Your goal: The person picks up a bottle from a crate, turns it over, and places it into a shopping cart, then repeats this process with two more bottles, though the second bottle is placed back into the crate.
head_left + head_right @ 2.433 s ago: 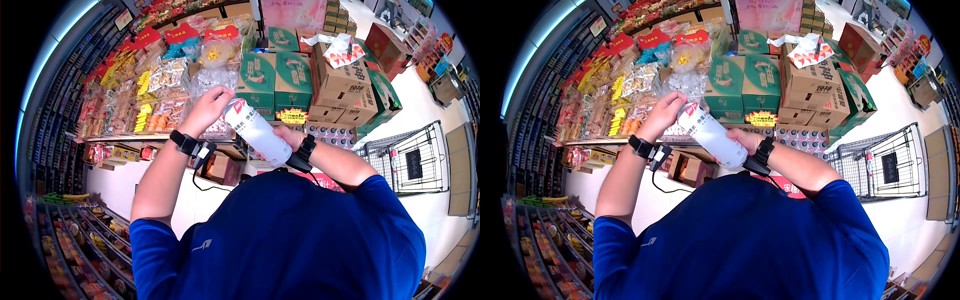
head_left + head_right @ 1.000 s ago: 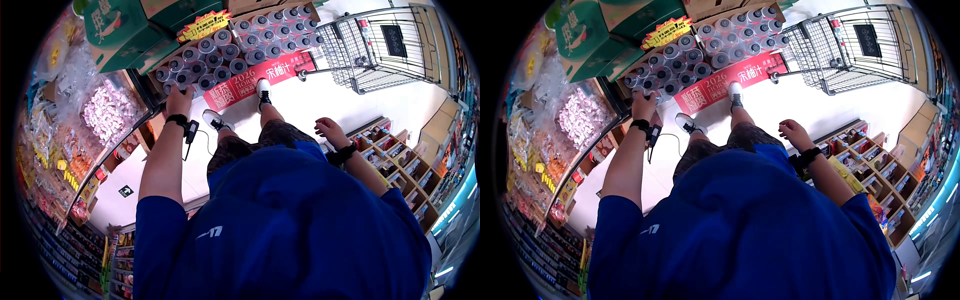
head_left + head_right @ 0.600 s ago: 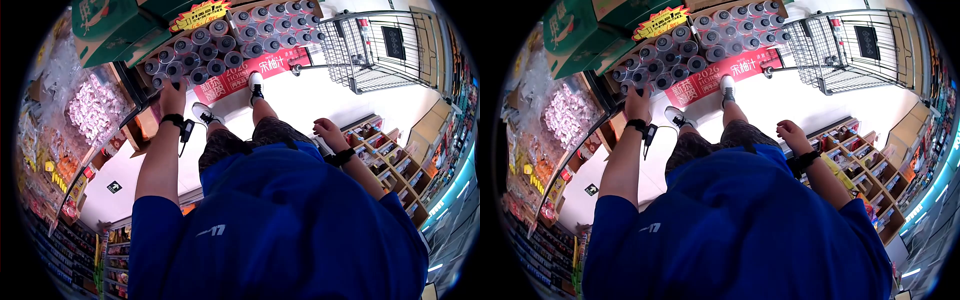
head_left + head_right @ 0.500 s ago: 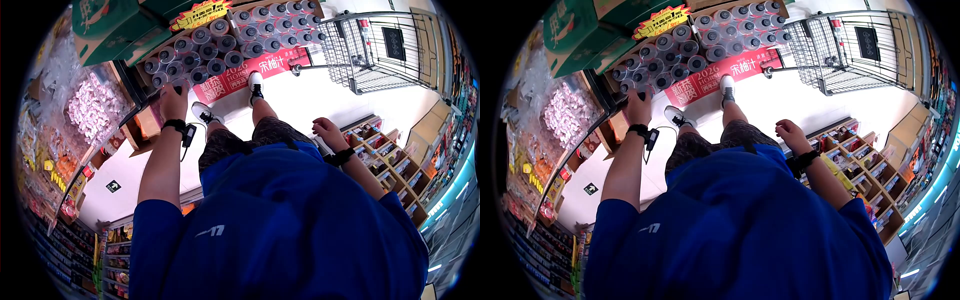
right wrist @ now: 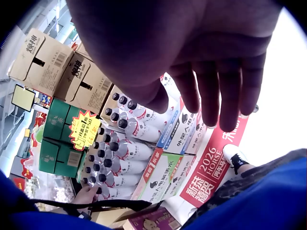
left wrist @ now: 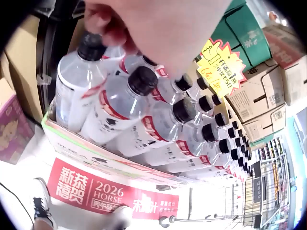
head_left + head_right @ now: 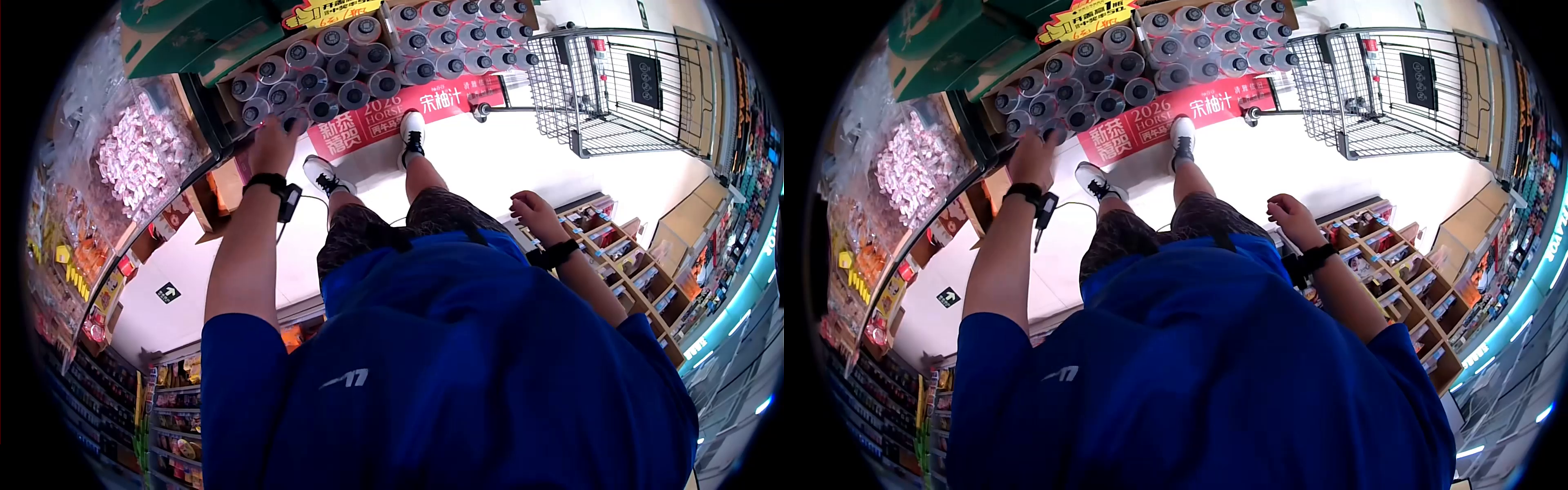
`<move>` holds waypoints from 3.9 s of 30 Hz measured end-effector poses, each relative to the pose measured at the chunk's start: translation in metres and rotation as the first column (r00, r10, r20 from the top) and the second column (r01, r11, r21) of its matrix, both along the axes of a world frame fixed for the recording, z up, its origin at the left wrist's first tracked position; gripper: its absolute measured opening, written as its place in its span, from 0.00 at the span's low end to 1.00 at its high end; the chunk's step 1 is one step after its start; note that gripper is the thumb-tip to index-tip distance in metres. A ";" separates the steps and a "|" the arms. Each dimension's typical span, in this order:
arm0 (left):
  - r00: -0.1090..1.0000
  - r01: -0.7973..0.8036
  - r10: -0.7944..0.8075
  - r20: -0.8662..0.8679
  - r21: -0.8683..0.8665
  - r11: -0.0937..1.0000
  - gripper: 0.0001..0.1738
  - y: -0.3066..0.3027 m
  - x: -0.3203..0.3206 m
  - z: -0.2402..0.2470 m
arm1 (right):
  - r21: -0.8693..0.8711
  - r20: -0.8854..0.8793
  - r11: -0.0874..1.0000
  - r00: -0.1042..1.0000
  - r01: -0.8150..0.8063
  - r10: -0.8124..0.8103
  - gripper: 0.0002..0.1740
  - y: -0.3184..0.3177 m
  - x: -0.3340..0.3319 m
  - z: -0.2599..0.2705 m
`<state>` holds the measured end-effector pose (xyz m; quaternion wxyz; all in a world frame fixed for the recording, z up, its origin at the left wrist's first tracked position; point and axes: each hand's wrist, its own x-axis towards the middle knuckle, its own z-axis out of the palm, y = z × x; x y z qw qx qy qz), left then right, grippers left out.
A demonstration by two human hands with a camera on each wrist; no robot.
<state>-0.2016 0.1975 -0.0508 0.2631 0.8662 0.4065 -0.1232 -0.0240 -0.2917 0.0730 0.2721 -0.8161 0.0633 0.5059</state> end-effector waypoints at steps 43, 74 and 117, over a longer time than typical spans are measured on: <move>0.641 0.544 -0.668 0.379 0.389 0.743 0.14 -0.035 -0.065 0.569 | 0.672 0.676 -0.274 0.420 -0.688 0.605 0.46 0.349 -0.042 0.296; 0.777 0.234 -0.408 0.479 0.381 0.894 0.13 -0.042 -0.033 0.513 | 0.940 0.218 0.042 0.692 -0.339 0.688 0.35 0.346 -0.032 0.267; 0.986 -0.129 0.132 -0.102 0.032 0.991 0.26 0.044 -0.019 0.006 | 0.233 0.032 0.963 0.988 0.137 -0.149 0.13 0.053 -0.003 0.051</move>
